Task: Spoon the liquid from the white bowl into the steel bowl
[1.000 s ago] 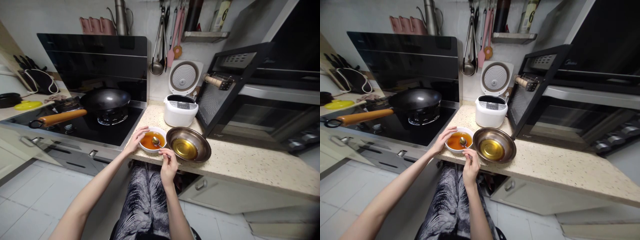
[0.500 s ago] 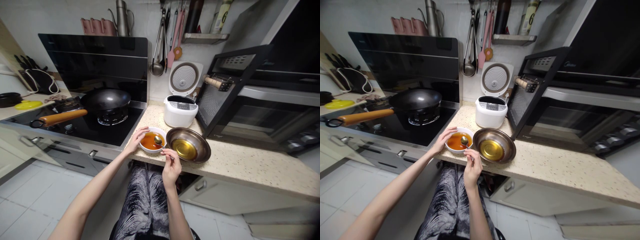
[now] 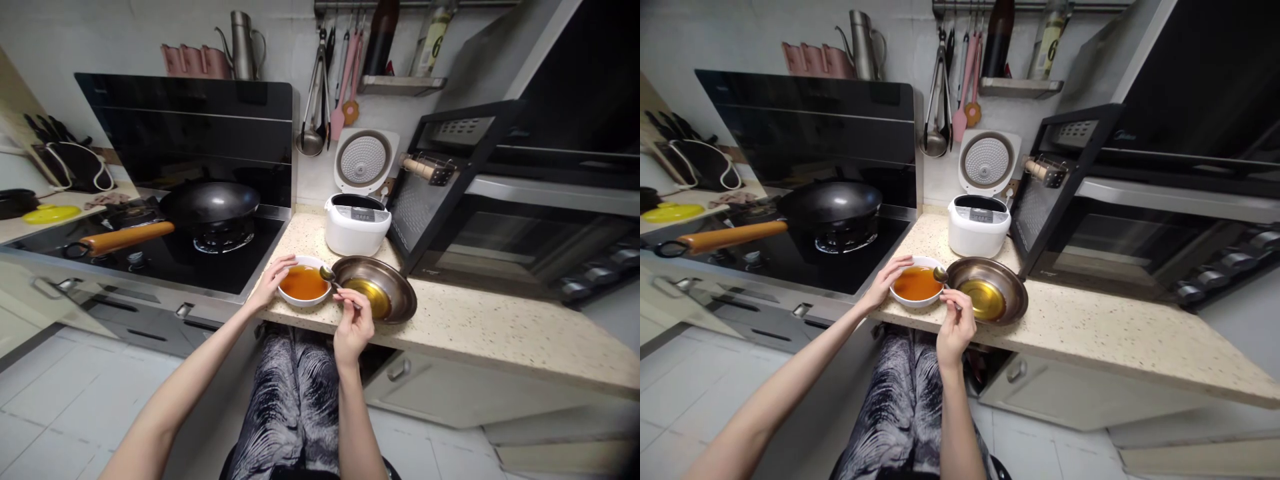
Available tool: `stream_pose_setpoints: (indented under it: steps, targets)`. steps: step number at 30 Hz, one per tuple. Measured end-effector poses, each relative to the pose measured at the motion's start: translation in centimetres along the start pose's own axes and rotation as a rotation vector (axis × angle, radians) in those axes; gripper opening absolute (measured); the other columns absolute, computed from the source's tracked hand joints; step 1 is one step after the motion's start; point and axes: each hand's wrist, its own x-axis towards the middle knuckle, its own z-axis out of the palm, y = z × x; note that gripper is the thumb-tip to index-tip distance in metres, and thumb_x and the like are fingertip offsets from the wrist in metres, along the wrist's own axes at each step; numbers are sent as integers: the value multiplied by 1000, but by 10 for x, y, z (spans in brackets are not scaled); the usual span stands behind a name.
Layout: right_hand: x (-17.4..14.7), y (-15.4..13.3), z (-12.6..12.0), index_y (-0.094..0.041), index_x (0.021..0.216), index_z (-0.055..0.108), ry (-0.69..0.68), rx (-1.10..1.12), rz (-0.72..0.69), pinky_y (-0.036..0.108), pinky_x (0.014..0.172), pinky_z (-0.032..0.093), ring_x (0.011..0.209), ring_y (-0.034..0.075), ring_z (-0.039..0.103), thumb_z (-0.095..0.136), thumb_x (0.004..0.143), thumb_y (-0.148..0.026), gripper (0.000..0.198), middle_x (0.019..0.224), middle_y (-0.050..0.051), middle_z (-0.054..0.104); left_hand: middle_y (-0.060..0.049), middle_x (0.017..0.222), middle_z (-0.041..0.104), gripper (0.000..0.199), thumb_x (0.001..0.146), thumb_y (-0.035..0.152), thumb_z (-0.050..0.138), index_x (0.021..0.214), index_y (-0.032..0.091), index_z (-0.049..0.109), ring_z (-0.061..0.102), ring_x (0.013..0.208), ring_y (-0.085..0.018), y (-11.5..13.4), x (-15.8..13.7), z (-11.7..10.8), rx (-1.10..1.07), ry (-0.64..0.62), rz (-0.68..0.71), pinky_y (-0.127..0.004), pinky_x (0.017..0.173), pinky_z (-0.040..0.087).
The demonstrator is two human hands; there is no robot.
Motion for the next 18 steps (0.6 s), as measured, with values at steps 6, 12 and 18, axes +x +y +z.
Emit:
stream_pose_setpoints:
  steps: [6,12,18]
  targets:
    - [6,4,-15,-21,94,66,68,-66,-49,38,84,60,90,19,72,54,101,-24,14,93,6,71,-11,145,61,34,102,40,52,121,22,75,52,141,-30,-3,1,-1,-6,-3,-5,-53,126,30]
    - [10,5,-36,-22,100,68,21,-233,-218,39,87,60,92,20,72,53,101,-20,14,95,6,73,-11,143,63,36,101,43,52,120,22,75,53,139,-30,-6,1,-2,7,4,9,-53,125,31]
    - [12,14,-54,-22,105,67,-145,-322,-330,39,86,60,96,20,71,50,100,-13,20,99,8,73,-11,143,63,36,101,41,52,119,21,75,53,139,-30,-6,3,-4,19,5,27,-53,125,31]
